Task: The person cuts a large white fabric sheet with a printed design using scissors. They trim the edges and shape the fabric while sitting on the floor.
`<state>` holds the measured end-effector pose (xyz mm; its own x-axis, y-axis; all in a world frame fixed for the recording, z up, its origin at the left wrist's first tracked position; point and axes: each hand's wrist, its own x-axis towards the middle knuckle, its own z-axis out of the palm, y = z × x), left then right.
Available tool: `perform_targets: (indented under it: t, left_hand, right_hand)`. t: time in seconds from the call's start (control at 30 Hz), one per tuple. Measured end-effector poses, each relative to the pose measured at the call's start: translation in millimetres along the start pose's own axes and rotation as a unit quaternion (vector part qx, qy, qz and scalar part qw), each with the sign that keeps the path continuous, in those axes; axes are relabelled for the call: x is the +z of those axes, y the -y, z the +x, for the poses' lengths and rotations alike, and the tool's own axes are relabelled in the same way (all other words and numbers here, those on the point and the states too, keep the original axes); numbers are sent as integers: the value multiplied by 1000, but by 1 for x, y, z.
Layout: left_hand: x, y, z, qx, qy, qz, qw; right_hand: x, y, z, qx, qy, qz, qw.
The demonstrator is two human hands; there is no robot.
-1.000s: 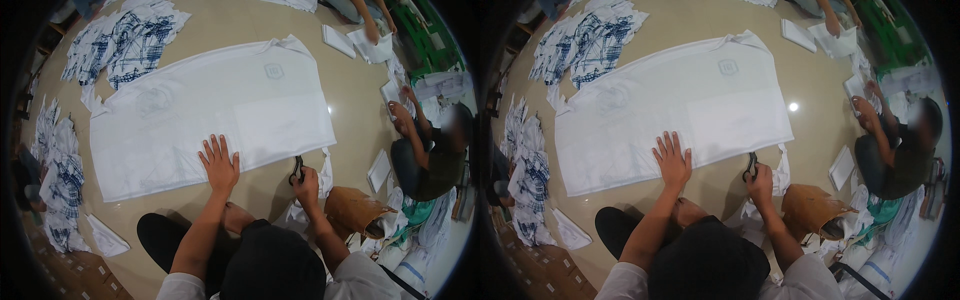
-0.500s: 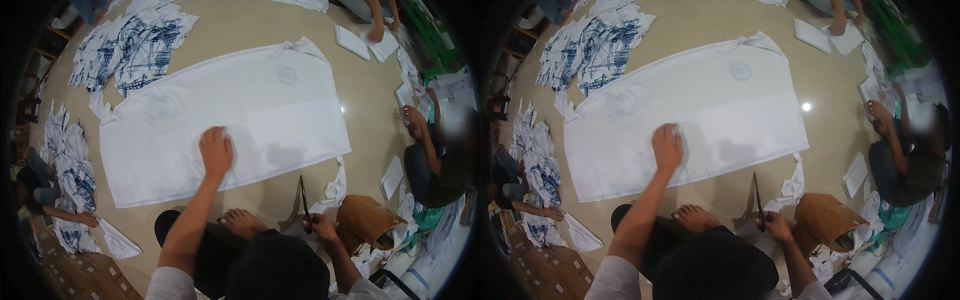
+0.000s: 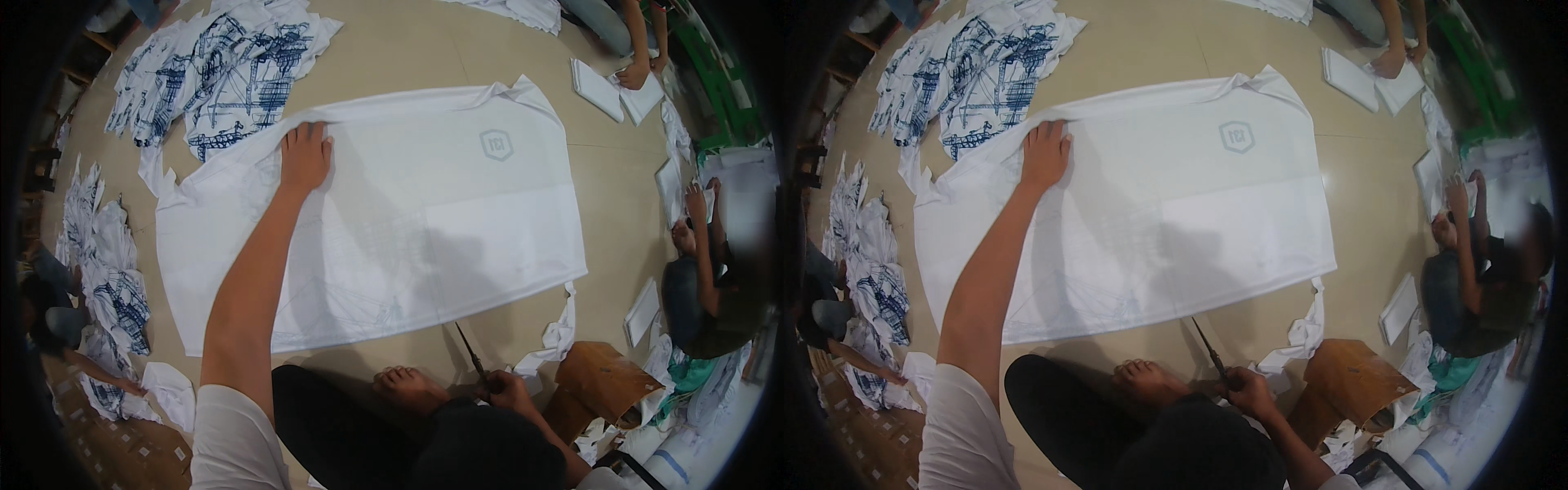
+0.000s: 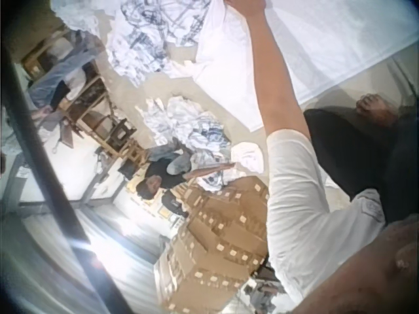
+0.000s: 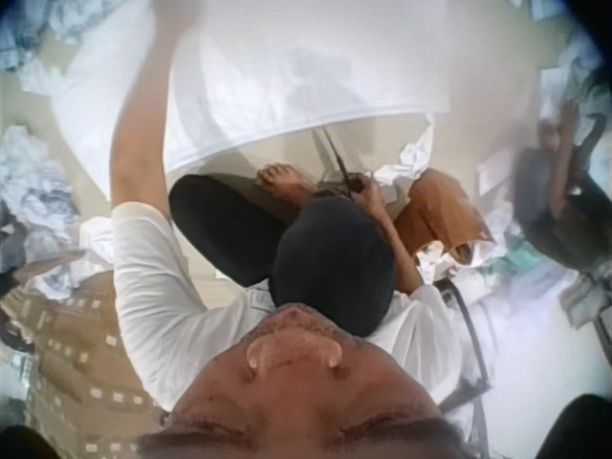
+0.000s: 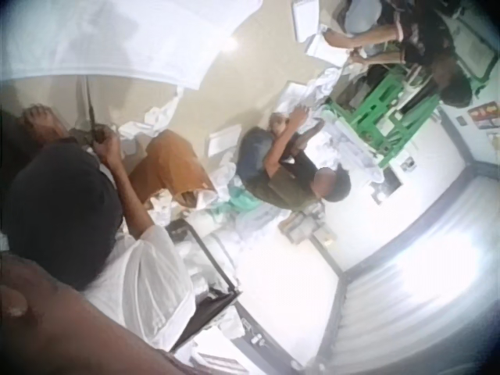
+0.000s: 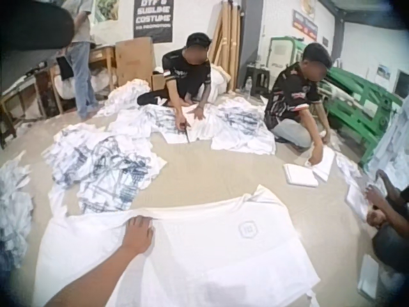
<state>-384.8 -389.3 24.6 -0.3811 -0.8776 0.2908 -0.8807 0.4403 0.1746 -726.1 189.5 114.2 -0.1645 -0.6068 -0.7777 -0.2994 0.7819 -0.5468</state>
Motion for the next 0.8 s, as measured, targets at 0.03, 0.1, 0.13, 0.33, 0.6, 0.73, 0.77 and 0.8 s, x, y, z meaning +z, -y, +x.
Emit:
perform_targets:
  t: [0.03, 0.1, 0.13, 0.33, 0.6, 0.73, 0.77, 0.8]
  left_hand:
    - [2, 6, 9, -15, 19, -5, 1000]
    - [5, 19, 29, 14, -13, 8, 1000]
    - [6, 21, 43, 31, -33, 11, 999]
    - [13, 24, 85, -61, 25, -13, 998]
    - [9, -67, 7, 13, -10, -71, 997]
    - [-22, -149, -99, -71, 31, -122, 990]
    - [-36, -167, -125, -112, 58, -154, 980]
    - [-46, -186, -150, -140, 68, -159, 975]
  right_hand:
    - [-1, 12, -1, 11, 10, -21, 1000]
    - [1, 36, -5, 31, 30, -63, 997]
    - [2, 36, -4, 29, 34, -50, 998]
    - [10, 0, -5, 0, 41, 1, 999]
    - [15, 14, -9, 13, 35, 19, 999]
    - [17, 30, -15, 42, 28, -27, 998]
    - [19, 30, -13, 35, 29, -9, 999]
    - [23, 28, -14, 32, 26, 8, 999]
